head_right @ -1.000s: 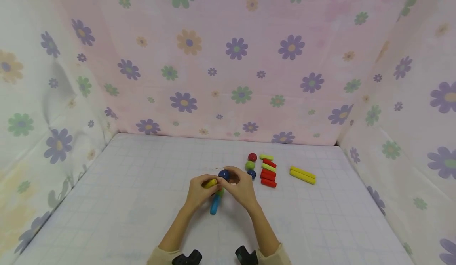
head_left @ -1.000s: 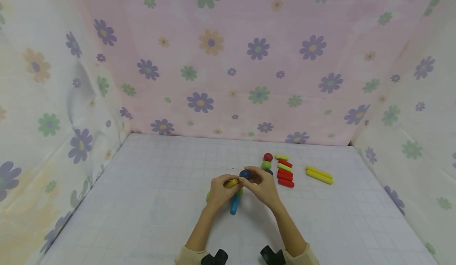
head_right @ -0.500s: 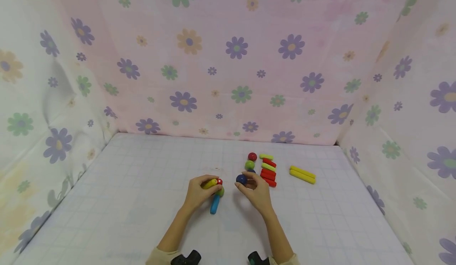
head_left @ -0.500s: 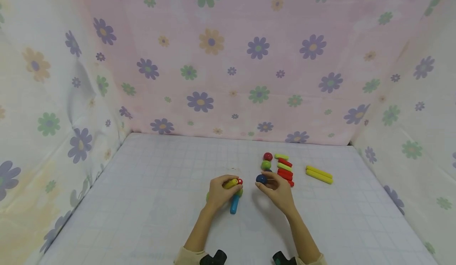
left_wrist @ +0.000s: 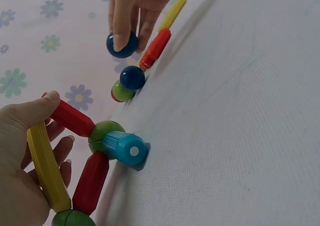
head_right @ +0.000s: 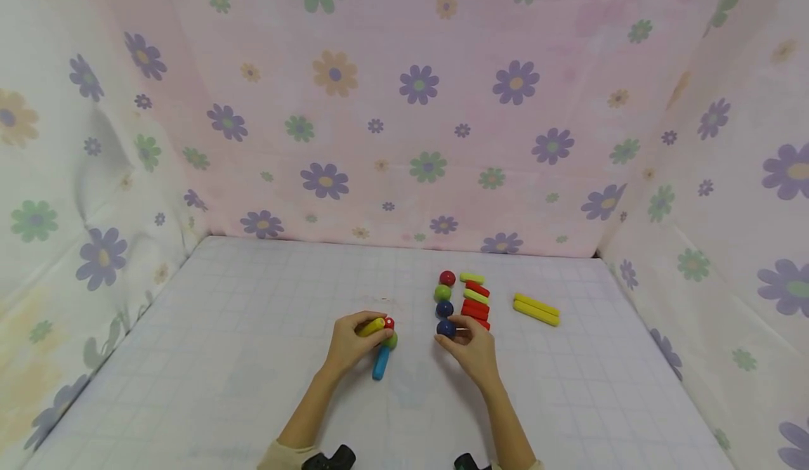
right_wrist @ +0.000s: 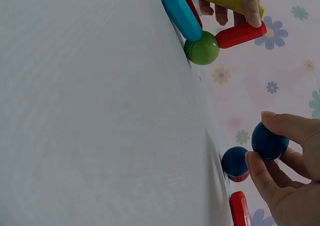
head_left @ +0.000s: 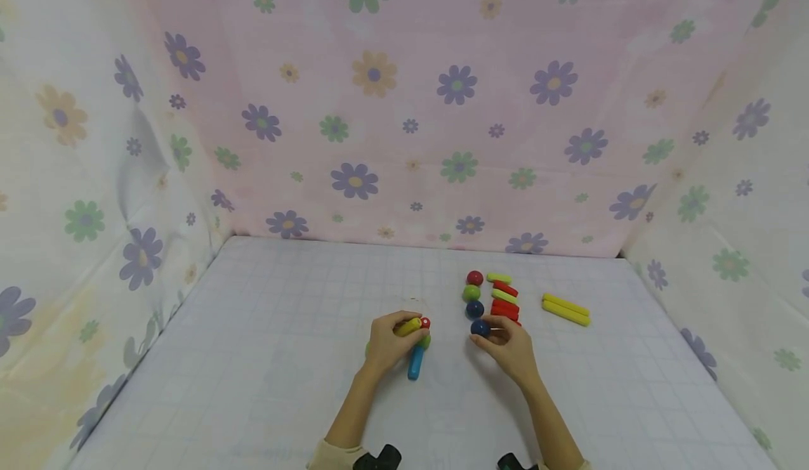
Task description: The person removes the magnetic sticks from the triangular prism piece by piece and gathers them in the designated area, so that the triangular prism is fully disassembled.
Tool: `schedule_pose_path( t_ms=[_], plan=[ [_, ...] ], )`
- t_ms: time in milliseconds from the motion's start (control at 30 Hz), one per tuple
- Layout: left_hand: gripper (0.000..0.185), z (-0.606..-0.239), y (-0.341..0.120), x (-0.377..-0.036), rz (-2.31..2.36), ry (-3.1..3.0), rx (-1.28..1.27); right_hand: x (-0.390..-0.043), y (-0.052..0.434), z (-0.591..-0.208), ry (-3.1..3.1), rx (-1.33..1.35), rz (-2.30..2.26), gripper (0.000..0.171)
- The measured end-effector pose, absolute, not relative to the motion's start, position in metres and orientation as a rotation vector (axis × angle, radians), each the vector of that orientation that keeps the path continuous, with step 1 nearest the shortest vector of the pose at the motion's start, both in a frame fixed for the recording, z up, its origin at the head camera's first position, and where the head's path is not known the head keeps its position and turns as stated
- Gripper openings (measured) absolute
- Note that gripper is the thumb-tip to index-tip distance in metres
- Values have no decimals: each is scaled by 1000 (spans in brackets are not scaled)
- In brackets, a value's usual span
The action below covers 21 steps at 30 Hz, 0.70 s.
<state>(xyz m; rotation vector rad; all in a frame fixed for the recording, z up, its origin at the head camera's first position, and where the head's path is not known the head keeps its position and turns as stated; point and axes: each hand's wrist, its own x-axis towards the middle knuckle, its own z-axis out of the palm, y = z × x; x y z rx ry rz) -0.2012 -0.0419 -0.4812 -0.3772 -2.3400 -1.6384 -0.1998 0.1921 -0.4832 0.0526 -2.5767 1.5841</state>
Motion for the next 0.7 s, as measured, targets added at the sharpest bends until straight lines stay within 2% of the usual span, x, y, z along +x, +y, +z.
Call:
schedule_pose_path(
  t_ms=[700],
  plan=[
    [23,-484,-42,-201,-1650,-2370,-361,-206,191,-497,-2683,5,1504,39]
  ],
)
